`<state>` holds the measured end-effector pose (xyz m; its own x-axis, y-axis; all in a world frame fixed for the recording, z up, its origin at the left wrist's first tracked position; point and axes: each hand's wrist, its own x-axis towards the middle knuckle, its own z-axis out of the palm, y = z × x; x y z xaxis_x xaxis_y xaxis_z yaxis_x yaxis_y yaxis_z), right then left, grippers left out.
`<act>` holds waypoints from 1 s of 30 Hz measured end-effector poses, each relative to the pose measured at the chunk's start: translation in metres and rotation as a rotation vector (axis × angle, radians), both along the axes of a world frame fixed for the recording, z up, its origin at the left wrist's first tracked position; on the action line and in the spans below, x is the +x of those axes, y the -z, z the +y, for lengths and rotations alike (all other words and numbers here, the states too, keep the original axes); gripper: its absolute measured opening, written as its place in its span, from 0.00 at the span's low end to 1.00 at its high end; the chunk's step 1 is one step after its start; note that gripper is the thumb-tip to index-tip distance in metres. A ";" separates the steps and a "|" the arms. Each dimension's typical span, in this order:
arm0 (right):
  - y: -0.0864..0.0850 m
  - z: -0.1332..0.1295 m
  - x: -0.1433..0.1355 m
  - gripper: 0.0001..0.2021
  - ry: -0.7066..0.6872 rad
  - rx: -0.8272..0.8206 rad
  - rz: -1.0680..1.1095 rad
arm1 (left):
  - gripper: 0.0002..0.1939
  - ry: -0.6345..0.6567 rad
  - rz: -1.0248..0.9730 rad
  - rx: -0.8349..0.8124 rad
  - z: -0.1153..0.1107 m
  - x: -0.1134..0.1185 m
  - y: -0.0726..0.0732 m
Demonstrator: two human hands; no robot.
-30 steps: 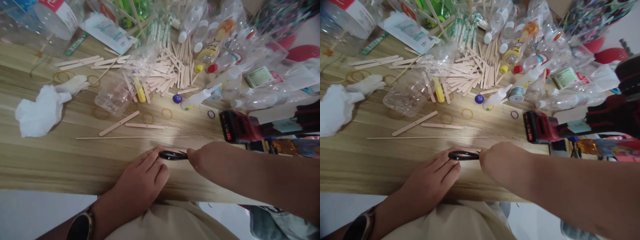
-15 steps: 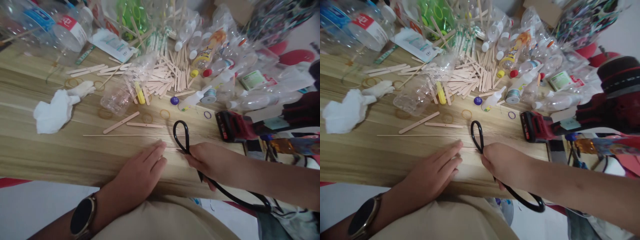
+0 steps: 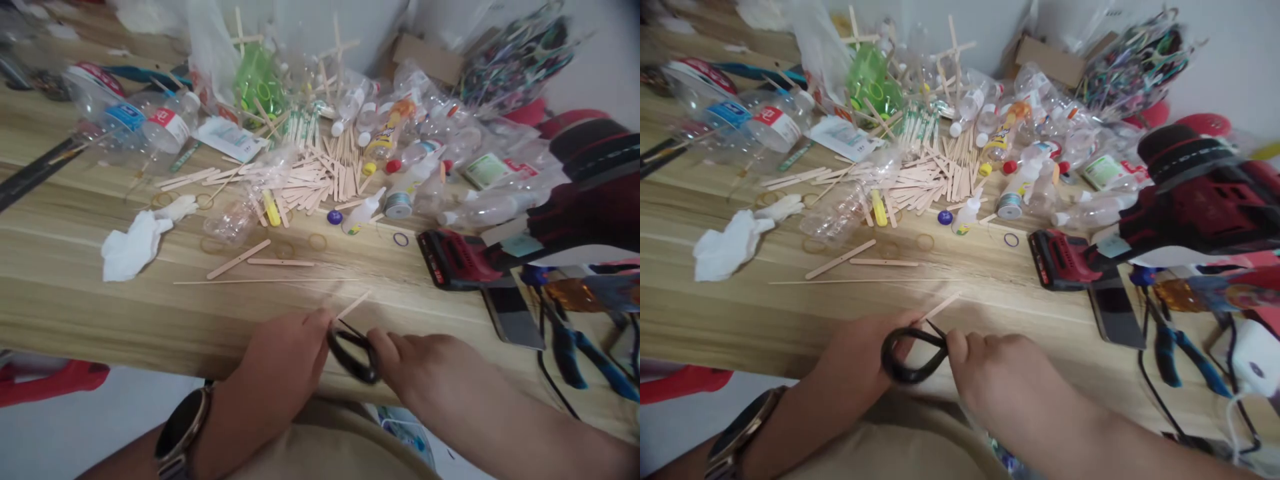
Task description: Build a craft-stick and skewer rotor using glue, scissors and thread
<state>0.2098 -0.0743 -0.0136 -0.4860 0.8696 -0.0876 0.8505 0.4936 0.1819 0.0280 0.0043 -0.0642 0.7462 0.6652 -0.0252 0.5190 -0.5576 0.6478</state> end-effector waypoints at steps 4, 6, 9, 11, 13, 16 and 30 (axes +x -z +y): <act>0.007 -0.012 0.006 0.15 0.024 0.101 0.093 | 0.14 -0.288 0.082 0.090 0.008 0.001 -0.002; 0.008 -0.014 0.010 0.14 0.095 0.128 0.181 | 0.15 -0.347 -0.015 -0.018 0.011 0.001 -0.006; 0.005 -0.013 0.011 0.13 0.265 0.166 0.344 | 0.15 -0.299 -0.149 -0.196 0.007 0.004 -0.014; 0.004 -0.012 0.009 0.15 0.355 0.142 0.470 | 0.14 -0.297 -0.164 -0.199 0.002 0.007 -0.016; 0.005 -0.012 0.005 0.17 0.393 0.128 0.570 | 0.14 -0.291 -0.165 -0.163 -0.004 0.010 -0.017; 0.013 -0.013 0.001 0.17 0.404 0.129 0.587 | 0.12 -0.261 -0.158 -0.116 -0.009 0.013 -0.018; 0.026 -0.015 -0.004 0.15 0.557 -0.046 0.701 | 0.12 -0.231 -0.096 0.264 -0.016 0.024 -0.021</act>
